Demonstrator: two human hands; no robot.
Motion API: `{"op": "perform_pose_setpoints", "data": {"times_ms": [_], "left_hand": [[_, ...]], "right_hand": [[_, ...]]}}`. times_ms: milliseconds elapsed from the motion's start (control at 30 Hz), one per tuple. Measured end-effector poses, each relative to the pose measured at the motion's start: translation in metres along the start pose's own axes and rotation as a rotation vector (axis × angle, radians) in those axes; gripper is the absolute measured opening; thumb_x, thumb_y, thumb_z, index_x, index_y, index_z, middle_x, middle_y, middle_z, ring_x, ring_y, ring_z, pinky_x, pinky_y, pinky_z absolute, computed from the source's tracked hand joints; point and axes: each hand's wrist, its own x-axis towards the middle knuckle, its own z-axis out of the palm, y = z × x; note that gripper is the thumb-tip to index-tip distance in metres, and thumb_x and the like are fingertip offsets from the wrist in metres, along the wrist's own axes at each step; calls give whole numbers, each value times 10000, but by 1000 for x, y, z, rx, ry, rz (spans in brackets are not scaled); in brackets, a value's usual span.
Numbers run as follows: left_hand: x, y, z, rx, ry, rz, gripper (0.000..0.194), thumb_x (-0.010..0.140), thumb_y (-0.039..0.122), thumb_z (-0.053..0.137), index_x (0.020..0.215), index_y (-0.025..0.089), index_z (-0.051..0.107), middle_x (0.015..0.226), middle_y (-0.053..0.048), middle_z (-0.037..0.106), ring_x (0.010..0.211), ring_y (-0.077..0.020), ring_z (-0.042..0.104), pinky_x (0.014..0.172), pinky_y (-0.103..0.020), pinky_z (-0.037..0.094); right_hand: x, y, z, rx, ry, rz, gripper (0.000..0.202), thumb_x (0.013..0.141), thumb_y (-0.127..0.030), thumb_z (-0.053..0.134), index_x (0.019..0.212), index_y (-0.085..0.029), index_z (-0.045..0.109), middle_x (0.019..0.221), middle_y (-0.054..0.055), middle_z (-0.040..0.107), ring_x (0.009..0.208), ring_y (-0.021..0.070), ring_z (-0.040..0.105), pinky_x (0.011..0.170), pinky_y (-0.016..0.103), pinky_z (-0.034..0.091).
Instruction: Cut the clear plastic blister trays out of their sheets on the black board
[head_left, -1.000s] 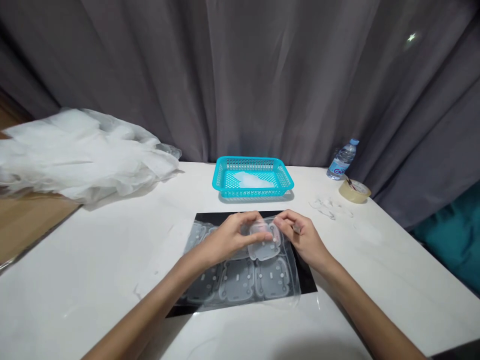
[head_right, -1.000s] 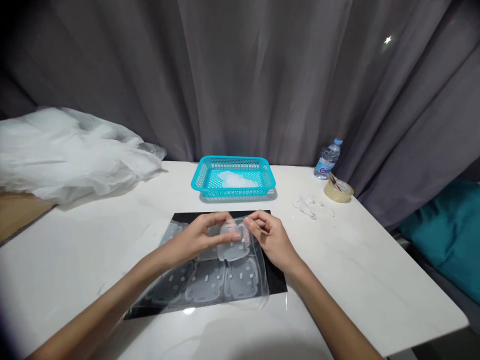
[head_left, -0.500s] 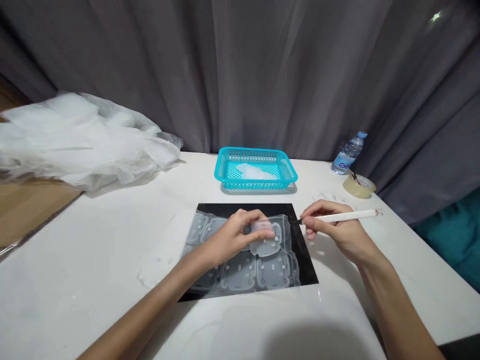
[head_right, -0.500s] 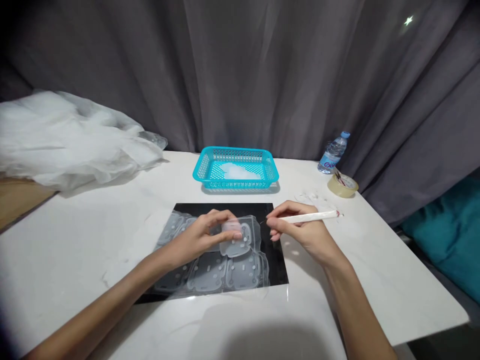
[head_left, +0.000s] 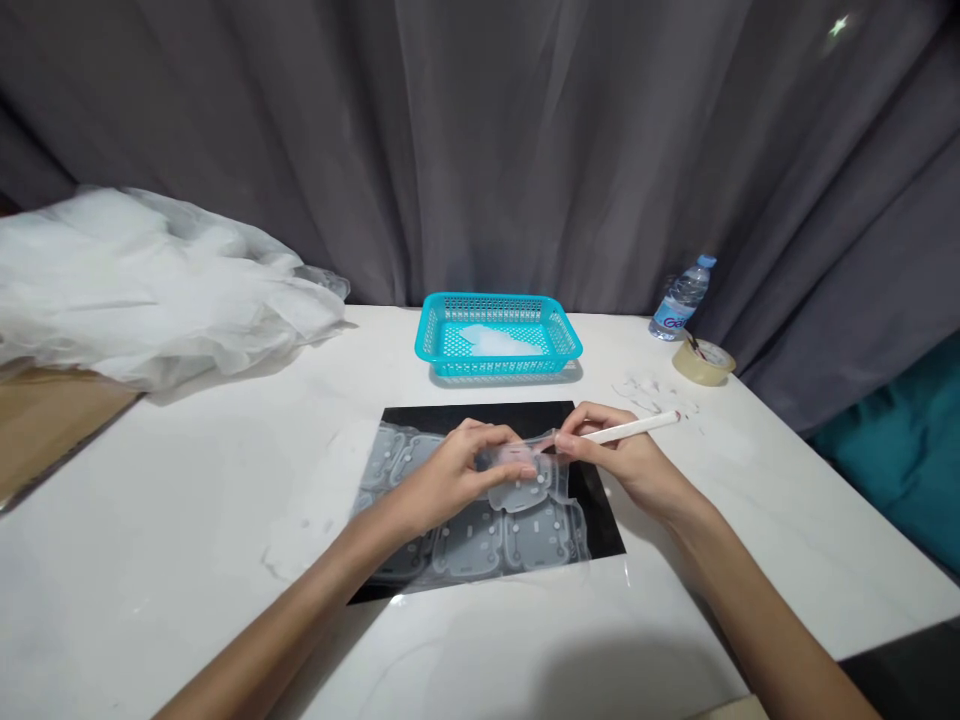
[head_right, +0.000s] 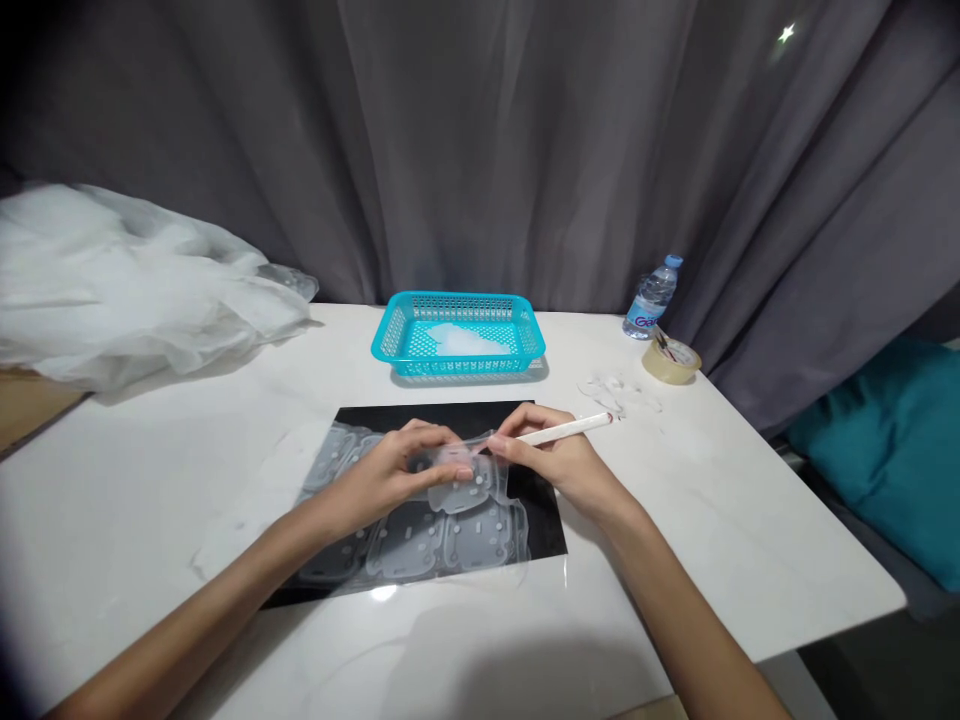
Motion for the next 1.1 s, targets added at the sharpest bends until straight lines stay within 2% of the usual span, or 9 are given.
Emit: {"op": "perform_pose_setpoints", "data": {"times_ms": [233, 467, 633, 767, 833, 900, 967, 1033, 1100], "left_hand": [[1, -3, 1, -6, -10, 0, 340, 938, 586, 685, 1063, 283, 774, 1070, -43, 722, 1064, -263, 565, 899, -367, 435], [1, -4, 2, 4, -12, -11, 365, 919, 613, 696, 1080, 296, 777, 1082, -32, 719, 1080, -257, 564, 926, -368, 438], [-1, -1, 4, 4, 3, -42, 380, 904, 619, 709, 1074, 288, 785, 1062, -42, 709, 1094, -270, 575, 936, -378, 451], [2, -3, 7, 36, 17, -18, 368, 930, 613, 677, 1049, 277, 766, 1069, -42, 712, 1106, -274, 576, 967, -403, 464], [5, -8, 8, 82, 74, -2, 385, 947, 617, 652, 1118, 280, 720, 1174, -47, 696, 1175, -287, 562, 1040, -446, 450], [6, -14, 7, 132, 154, 12, 445, 963, 609, 638, 1265, 283, 630, 1327, -67, 635, 1282, -305, 527, 1129, -499, 405], [3, -17, 4, 173, 184, 30, 507, 979, 593, 623, 1368, 279, 538, 1424, -90, 567, 1369, -316, 484, 1194, -528, 355], [-3, -18, 0, 213, 114, 46, 542, 977, 607, 619, 1399, 284, 508, 1457, -95, 539, 1412, -323, 458, 1219, -536, 340], [-11, -17, -2, 263, -29, 45, 634, 935, 670, 643, 1435, 309, 496, 1524, -95, 503, 1458, -345, 421, 1227, -559, 339]], "right_hand": [[-1, -2, -2, -5, 15, 19, 274, 850, -446, 837, 814, -204, 713, 778, 24, 769, 770, 185, 729, 752, 318, 571], [-2, -2, -2, -123, 34, -29, 260, 850, -429, 840, 822, -197, 726, 800, 34, 777, 724, 172, 697, 642, 273, 498], [-5, 2, 4, -241, 26, -82, 201, 895, -397, 797, 863, -208, 737, 903, 44, 795, 848, 209, 737, 749, 311, 540], [-4, 5, 5, -280, 34, -98, 161, 921, -371, 760, 882, -216, 739, 917, 35, 787, 861, 213, 732, 770, 326, 539], [-2, 7, 2, -310, 96, -117, 170, 921, -378, 756, 876, -216, 736, 900, 28, 777, 841, 209, 718, 751, 321, 522], [1, 13, -1, -366, 201, -141, 181, 926, -382, 746, 858, -215, 727, 871, 21, 763, 821, 202, 700, 742, 316, 501], [5, 20, -4, -430, 308, -154, 188, 936, -382, 730, 850, -215, 717, 862, 19, 750, 826, 203, 690, 758, 321, 489], [9, 26, -8, -499, 388, -168, 188, 932, -379, 729, 844, -214, 710, 879, 24, 736, 842, 210, 680, 787, 335, 485], [11, 28, -12, -530, 450, -189, 194, 916, -383, 742, 833, -212, 703, 878, 27, 718, 826, 210, 668, 784, 341, 486]]}}
